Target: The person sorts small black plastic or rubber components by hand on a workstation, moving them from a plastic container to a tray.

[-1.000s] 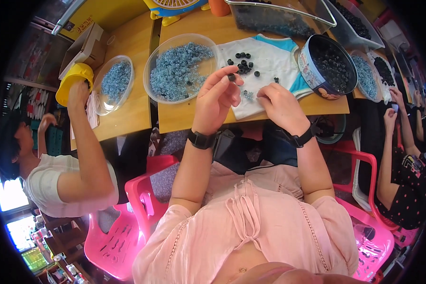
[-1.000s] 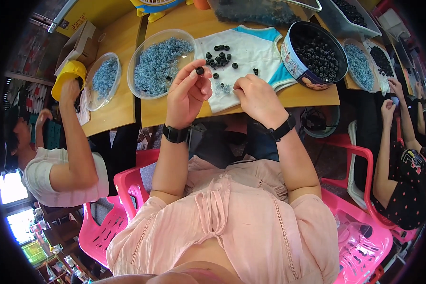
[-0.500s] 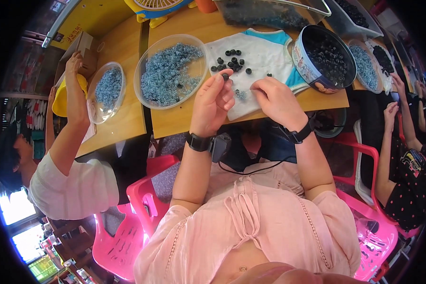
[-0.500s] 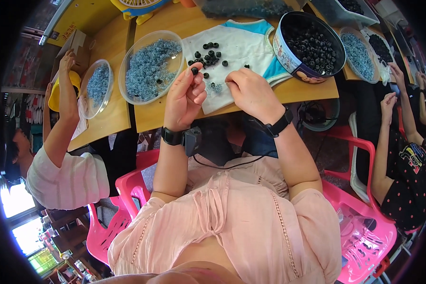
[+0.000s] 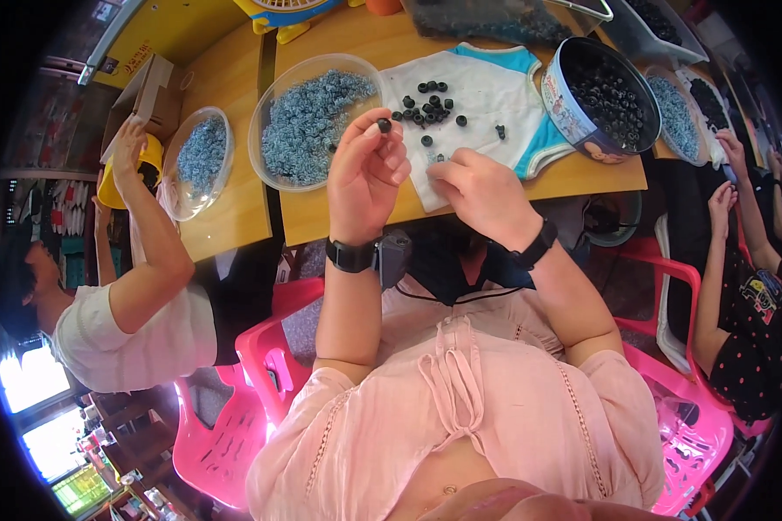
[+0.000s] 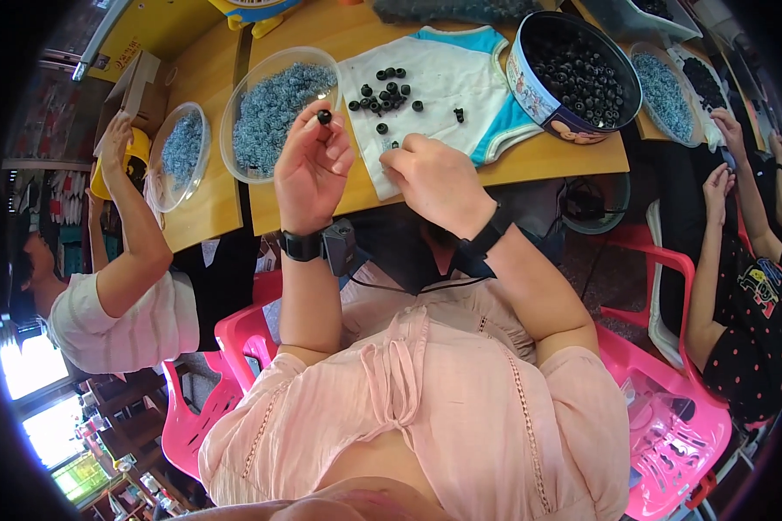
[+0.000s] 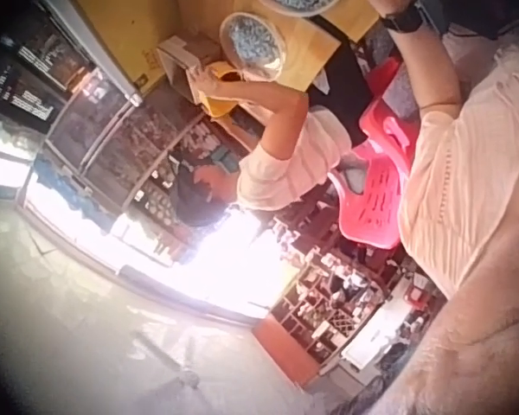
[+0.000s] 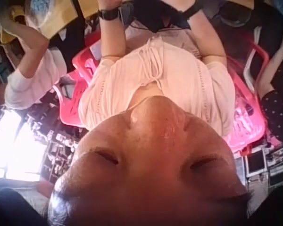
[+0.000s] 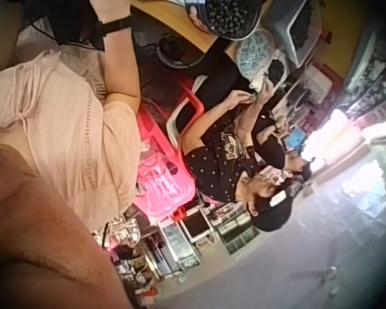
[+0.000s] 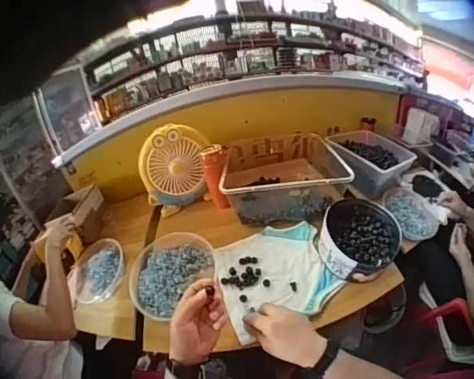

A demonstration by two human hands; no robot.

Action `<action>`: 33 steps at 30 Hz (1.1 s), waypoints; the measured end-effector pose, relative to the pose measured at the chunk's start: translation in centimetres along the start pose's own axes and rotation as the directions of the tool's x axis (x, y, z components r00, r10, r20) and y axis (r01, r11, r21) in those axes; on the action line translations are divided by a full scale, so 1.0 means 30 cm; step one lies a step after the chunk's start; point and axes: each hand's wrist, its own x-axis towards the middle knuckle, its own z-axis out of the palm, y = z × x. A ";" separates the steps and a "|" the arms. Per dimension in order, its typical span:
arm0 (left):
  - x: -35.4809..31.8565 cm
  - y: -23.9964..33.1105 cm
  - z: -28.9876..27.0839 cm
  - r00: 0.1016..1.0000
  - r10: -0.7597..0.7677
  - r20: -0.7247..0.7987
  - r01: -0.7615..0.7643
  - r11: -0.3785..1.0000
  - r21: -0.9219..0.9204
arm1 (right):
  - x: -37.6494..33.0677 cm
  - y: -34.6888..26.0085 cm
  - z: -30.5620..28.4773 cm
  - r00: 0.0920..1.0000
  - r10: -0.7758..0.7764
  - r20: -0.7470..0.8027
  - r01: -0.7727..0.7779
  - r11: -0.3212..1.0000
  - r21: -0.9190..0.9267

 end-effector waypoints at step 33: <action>-0.065 -0.122 0.091 0.961 -0.267 0.066 0.263 0.963 0.064 | 0.026 -0.004 -0.117 0.948 0.014 -0.317 0.170 0.821 0.544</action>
